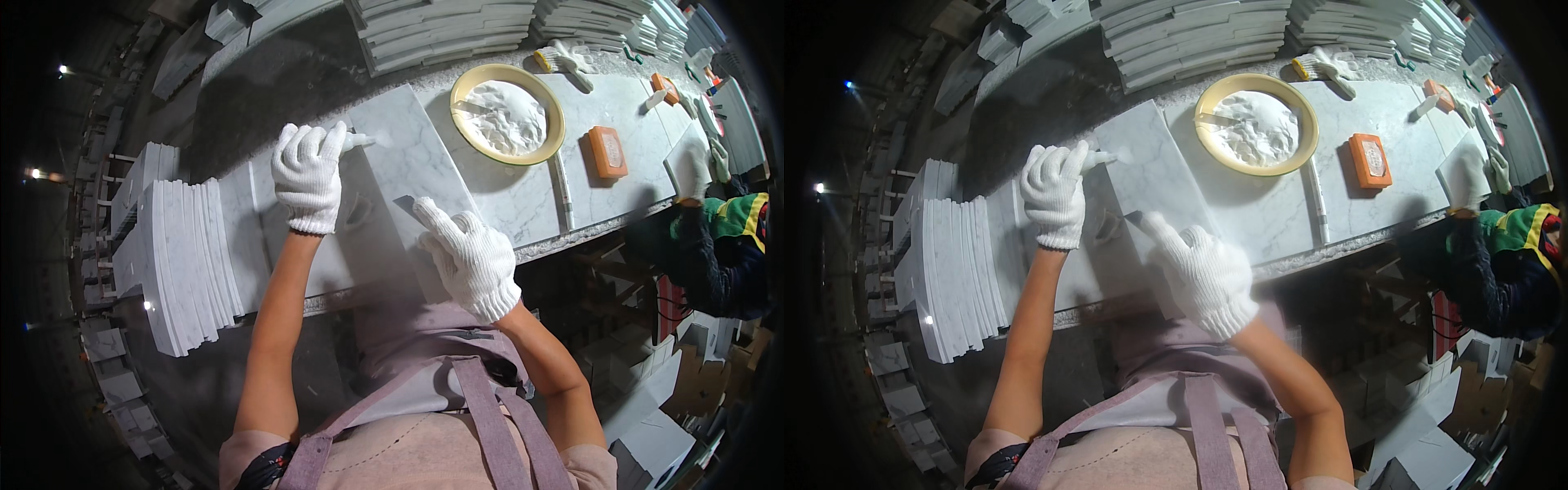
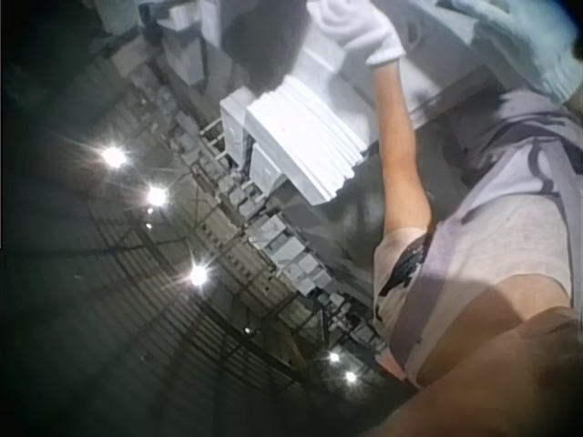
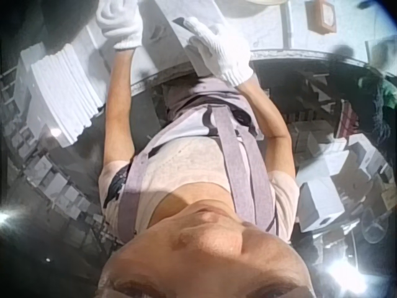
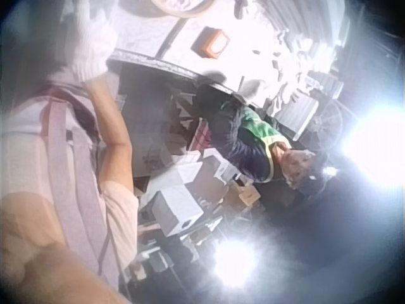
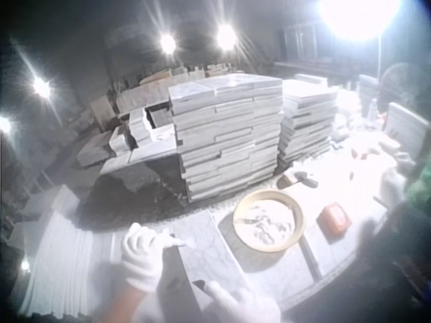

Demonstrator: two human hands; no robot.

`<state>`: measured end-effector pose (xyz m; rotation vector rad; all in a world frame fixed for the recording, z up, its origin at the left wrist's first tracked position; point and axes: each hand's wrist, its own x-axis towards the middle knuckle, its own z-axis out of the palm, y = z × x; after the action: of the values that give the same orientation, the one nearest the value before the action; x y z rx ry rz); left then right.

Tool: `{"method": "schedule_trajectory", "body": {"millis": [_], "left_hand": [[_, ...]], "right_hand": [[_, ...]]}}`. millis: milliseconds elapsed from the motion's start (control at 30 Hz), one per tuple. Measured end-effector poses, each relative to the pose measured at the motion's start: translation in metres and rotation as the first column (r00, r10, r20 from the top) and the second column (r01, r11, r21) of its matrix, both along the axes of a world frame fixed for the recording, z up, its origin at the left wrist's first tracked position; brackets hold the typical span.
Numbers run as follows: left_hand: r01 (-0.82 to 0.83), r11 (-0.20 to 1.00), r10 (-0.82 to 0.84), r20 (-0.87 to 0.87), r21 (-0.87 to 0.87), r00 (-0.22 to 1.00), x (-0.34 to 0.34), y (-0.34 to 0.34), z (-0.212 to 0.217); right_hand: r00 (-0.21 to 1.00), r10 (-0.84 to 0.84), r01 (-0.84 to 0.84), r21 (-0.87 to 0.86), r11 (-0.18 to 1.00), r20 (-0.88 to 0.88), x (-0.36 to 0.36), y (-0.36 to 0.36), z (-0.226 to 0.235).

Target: The person applies a white paste to the edges of rectangular stone tiles using a small tool, then scrapes and wipes the edges to smooth them. The person handles each tile one at a time, turning it over and working on different edges before placing it aside.

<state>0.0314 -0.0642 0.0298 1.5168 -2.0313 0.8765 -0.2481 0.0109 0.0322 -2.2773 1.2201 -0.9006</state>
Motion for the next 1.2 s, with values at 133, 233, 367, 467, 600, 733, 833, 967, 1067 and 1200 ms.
{"method": "schedule_trajectory", "body": {"millis": [133,233,367,467,600,733,833,967,1067,1200], "left_hand": [[0.026,0.999,-0.026,-0.010,-0.030,1.000,-0.001,0.000,0.002],[0.061,0.996,-0.060,0.014,-0.059,0.998,-0.002,0.001,0.004],[0.080,0.996,-0.080,-0.002,-0.039,0.997,-0.002,0.000,0.006],[0.098,0.994,-0.098,0.004,-0.057,0.995,-0.002,-0.001,0.005],[0.111,0.989,-0.114,-0.024,-0.099,0.993,-0.001,-0.001,0.002],[0.085,0.993,-0.086,-0.008,-0.083,0.996,-0.001,-0.001,0.002],[0.086,0.993,-0.088,-0.017,-0.084,0.996,-0.002,-0.001,0.003],[0.078,0.991,-0.077,0.014,-0.108,0.997,-0.006,-0.001,0.006],[0.071,0.987,-0.068,0.031,-0.143,0.997,-0.008,-0.002,0.009],[0.039,0.998,-0.040,-0.010,-0.047,0.999,-0.005,0.000,0.007]], "right_hand": [[1.000,0.004,-0.004,0.000,1.000,0.004,0.000,-0.001,-0.002],[1.000,0.004,-0.004,0.008,1.000,-0.031,0.000,-0.001,-0.003],[1.000,-0.003,0.003,0.014,1.000,-0.010,0.000,0.000,-0.002],[1.000,0.004,-0.004,0.001,1.000,-0.004,0.000,0.000,0.000],[1.000,0.008,-0.009,-0.008,1.000,-0.027,-0.001,-0.001,0.003],[1.000,0.003,-0.003,0.003,1.000,-0.030,-0.001,-0.001,0.004],[1.000,0.008,-0.008,0.008,1.000,-0.006,0.000,-0.001,0.004],[1.000,0.006,-0.006,-0.006,1.000,-0.003,0.000,-0.001,0.004],[1.000,0.003,-0.003,-0.010,1.000,-0.008,0.000,-0.001,0.006],[1.000,0.006,-0.006,0.007,1.000,-0.019,-0.001,0.000,0.008]]}}
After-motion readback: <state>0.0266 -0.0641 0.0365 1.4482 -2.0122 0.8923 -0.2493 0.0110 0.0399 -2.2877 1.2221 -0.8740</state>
